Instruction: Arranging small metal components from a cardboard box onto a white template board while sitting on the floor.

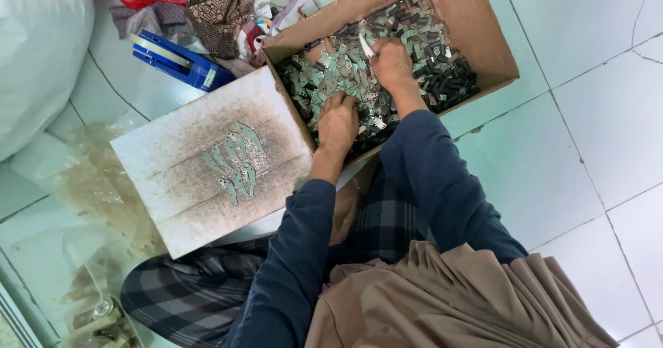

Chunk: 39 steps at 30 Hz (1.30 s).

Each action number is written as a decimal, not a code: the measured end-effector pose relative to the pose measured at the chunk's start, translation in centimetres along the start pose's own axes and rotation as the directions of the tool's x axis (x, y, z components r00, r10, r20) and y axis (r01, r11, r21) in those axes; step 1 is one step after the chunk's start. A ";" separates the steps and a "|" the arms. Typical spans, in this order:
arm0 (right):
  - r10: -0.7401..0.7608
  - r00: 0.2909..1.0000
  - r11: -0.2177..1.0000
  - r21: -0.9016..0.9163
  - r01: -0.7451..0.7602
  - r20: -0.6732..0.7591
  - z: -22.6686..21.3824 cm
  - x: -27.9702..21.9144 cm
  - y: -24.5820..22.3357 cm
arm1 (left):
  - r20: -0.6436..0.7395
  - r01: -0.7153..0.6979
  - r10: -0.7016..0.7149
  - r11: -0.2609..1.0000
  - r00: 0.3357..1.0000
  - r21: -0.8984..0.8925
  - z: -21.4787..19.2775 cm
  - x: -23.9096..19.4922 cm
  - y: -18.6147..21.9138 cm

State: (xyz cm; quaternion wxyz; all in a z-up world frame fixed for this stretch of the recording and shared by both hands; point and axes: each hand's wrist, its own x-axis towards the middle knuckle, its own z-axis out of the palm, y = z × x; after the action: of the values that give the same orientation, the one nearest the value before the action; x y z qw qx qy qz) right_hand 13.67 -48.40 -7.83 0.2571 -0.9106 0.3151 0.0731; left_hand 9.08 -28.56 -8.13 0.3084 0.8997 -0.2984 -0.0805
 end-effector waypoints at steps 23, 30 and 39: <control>-0.458 0.886 0.611 0.699 0.371 -0.069 -3.6 -20.2 -7.4 | -0.448 0.045 0.013 0.992 0.894 0.119 -7.7 -10.0 2.9; -0.709 0.705 0.586 0.536 0.609 -0.027 1.5 -24.5 -14.9 | -0.551 0.194 -0.133 0.980 0.824 0.054 -13.1 -19.0 -2.5; -0.726 0.682 0.673 0.301 0.676 0.089 7.0 -23.3 -18.1 | -0.642 0.244 0.031 0.910 0.766 0.335 -14.0 -22.6 -5.9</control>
State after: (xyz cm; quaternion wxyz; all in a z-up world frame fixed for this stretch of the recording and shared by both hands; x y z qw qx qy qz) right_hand 6.53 -20.20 0.68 0.4054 -0.9103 -0.0816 0.0205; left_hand -1.74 -4.46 -1.42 0.1955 0.9325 -0.1338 0.2725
